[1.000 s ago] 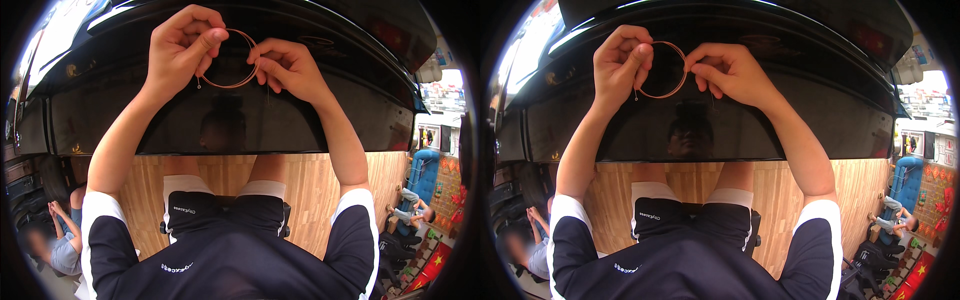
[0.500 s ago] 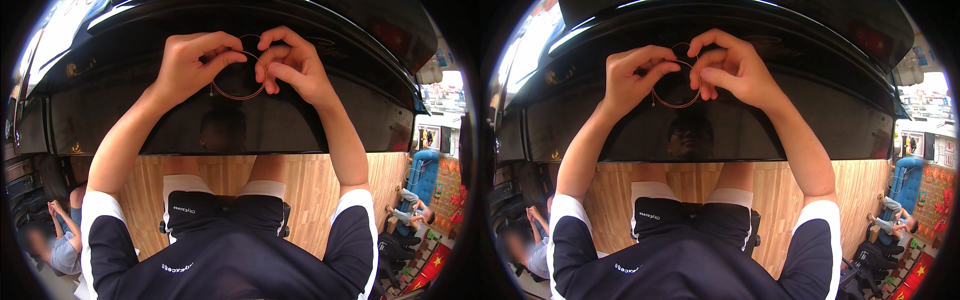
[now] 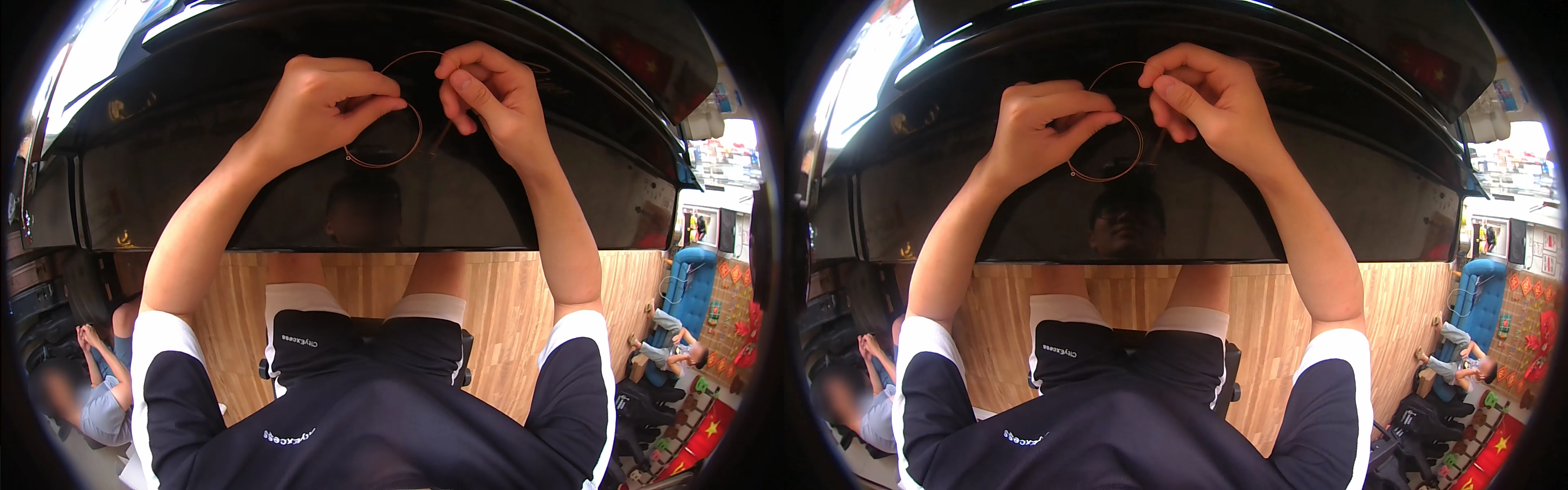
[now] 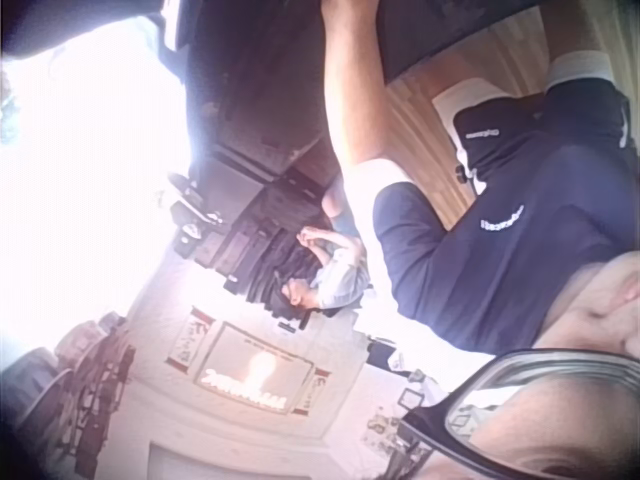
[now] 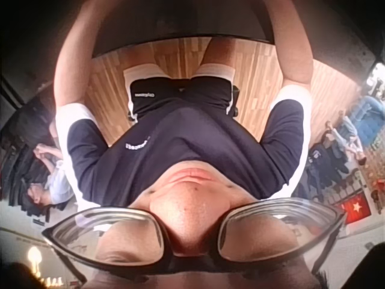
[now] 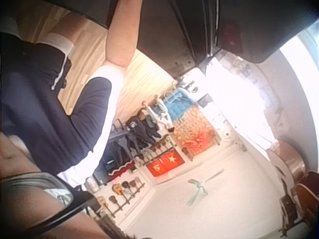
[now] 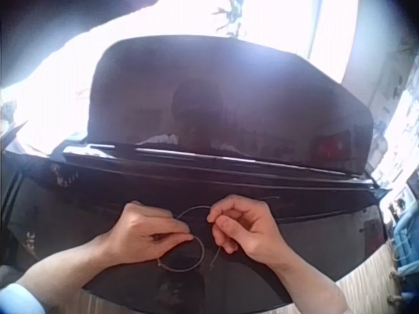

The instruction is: The person sits at a grand piano and repeatedly picks up thin metal piano strings from the piano surface. They manipulate the strings by hand, forming loops and straightening them, then place them back on the piano. The person briefly plays the piano keys before resuming string handling.

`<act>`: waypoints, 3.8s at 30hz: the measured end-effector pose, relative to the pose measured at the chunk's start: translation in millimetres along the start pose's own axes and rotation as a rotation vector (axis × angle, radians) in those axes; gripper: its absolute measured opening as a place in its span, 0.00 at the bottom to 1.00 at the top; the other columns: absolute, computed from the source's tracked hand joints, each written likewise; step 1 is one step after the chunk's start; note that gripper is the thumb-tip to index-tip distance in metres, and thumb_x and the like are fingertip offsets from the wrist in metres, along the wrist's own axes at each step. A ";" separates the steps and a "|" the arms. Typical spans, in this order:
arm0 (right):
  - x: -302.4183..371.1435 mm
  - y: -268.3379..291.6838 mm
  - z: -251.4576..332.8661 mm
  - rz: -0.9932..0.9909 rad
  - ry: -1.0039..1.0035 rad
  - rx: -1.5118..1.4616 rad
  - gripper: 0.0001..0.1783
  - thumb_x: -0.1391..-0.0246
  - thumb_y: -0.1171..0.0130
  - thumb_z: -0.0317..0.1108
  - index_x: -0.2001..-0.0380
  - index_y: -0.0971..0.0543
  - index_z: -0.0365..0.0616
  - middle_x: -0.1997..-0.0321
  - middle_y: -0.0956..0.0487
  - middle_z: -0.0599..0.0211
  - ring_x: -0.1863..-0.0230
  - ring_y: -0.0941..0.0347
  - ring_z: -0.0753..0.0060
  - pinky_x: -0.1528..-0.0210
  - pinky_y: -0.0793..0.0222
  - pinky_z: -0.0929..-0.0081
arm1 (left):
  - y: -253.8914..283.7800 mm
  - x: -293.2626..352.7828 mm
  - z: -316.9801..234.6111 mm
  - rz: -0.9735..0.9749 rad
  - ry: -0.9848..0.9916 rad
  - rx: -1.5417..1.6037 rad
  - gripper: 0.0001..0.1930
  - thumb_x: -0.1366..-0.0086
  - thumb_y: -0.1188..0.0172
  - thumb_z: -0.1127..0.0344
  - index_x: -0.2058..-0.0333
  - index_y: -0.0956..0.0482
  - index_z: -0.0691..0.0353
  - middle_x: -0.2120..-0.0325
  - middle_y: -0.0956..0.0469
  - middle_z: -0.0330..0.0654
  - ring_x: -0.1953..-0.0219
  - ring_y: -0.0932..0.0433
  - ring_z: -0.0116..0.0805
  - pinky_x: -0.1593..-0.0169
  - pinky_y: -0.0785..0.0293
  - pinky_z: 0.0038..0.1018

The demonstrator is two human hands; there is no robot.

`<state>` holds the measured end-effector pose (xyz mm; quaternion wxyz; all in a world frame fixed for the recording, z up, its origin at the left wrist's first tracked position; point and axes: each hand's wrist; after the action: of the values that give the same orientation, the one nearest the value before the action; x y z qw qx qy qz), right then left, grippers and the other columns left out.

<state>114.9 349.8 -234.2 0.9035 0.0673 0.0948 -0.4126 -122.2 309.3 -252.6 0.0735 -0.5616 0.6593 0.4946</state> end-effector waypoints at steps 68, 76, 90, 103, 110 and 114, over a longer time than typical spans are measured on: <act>-2.3 4.9 -5.7 -0.516 0.672 0.386 0.06 0.32 0.52 0.25 0.54 0.34 0.41 0.75 0.24 0.59 0.83 0.37 0.82 0.81 0.43 0.86 | 1.6 -3.1 7.6 0.272 0.053 0.070 0.05 0.49 0.36 0.77 0.79 0.23 0.64 0.85 0.33 0.36 0.84 0.35 0.24 0.80 0.43 0.22; -4.8 -0.9 -8.6 -0.320 0.487 0.751 0.05 0.51 0.33 0.23 0.69 0.18 0.44 0.82 0.21 0.75 0.85 0.32 0.89 0.81 0.44 0.88 | 2.4 -3.4 5.4 0.069 0.065 0.110 0.04 0.47 0.34 0.76 0.76 0.21 0.65 0.84 0.31 0.37 0.84 0.34 0.24 0.79 0.42 0.21; -1.1 0.3 -7.5 -0.259 0.257 0.510 0.02 0.46 0.46 0.23 0.71 0.24 0.39 0.82 0.23 0.70 0.84 0.31 0.85 0.79 0.40 0.85 | 8.1 -6.6 -1.5 0.038 -0.021 0.089 0.03 0.47 0.35 0.77 0.72 0.19 0.66 0.82 0.28 0.38 0.84 0.33 0.24 0.79 0.42 0.21; 1.4 -3.1 -3.1 -0.156 0.148 0.476 0.09 0.43 0.53 0.23 0.70 0.22 0.41 0.82 0.25 0.71 0.84 0.33 0.83 0.80 0.40 0.82 | 3.0 -3.8 0.3 0.040 0.025 0.116 0.03 0.41 0.37 0.76 0.68 0.16 0.66 0.80 0.24 0.40 0.83 0.30 0.26 0.78 0.38 0.22; 1.0 -1.6 -5.3 -0.109 0.097 0.506 0.11 0.46 0.54 0.22 0.74 0.21 0.41 0.83 0.26 0.71 0.84 0.32 0.82 0.80 0.40 0.81 | 4.0 -4.4 1.4 0.076 0.040 0.130 0.05 0.42 0.40 0.78 0.68 0.17 0.65 0.80 0.24 0.40 0.83 0.30 0.26 0.78 0.39 0.22; -3.6 -0.3 -14.2 -0.071 0.137 0.544 0.10 0.50 0.54 0.21 0.75 0.22 0.40 0.84 0.26 0.67 0.83 0.30 0.77 0.78 0.37 0.78 | -1.3 -1.7 8.2 0.097 0.063 0.134 0.06 0.42 0.40 0.78 0.67 0.17 0.65 0.79 0.23 0.40 0.83 0.29 0.27 0.79 0.37 0.23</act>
<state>110.8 355.1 -247.2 0.8287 0.3314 0.0438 -0.4489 -124.4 316.7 -256.3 0.0662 -0.5381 0.7192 0.4344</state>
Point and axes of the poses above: each hand's wrist, its own x-axis away from the middle knuckle, its own y-axis out of the back of the hand, z = x × y
